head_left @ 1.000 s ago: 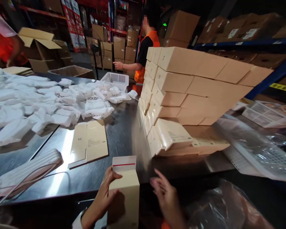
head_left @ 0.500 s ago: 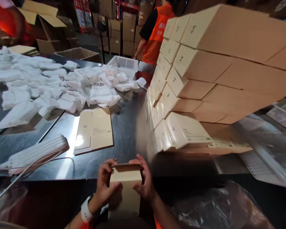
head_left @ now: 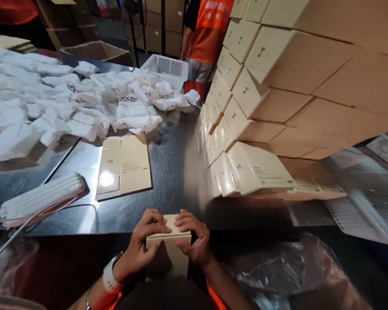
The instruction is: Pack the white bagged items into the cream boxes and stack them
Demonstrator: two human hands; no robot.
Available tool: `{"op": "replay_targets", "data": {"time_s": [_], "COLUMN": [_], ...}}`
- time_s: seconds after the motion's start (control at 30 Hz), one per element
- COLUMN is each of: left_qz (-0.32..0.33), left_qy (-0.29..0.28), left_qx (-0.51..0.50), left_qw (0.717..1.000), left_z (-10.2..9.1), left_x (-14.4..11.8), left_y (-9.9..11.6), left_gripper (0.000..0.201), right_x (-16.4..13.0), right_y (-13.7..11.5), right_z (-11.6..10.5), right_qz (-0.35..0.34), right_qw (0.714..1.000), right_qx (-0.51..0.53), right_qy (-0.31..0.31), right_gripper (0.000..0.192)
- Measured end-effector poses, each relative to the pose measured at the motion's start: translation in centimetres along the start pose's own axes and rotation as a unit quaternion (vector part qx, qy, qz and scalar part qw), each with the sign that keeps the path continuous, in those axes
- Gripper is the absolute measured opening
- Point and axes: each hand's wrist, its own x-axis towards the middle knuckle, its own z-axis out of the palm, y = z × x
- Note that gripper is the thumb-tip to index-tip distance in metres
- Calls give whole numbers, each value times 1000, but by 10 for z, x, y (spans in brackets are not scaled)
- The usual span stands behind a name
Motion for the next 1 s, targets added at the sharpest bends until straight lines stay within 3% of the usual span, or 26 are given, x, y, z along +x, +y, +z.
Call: {"op": "replay_targets", "data": {"time_s": [0.27, 0.47, 0.63, 0.87, 1.0], "left_qz": [34, 32, -4, -58, -104], "left_qy": [6, -107, -142, -135, -82], "left_qx": [-8, -3, -22, -84, -107], "left_qw": [999, 994, 990, 986, 985], "left_z": [1, -14, -20, -16, -19], "left_x": [-2, -2, -1, -4, -21], "left_y": [-7, -8, -3, -4, -15], "left_gripper": [28, 27, 30, 27, 25], "right_x": [-1, -3, 0, -3, 4], "right_y": [7, 10, 8, 6, -5], "right_z": [-1, -2, -2, 2, 6], "right_qz": [-31, -63, -69, -70, -135], "right_qw": [999, 998, 996, 997, 986], "right_qx": [21, -8, -25, -35, -88], "right_qy": [-8, -22, -48, -23, -33], "right_gripper": [22, 15, 15, 15, 13]}}
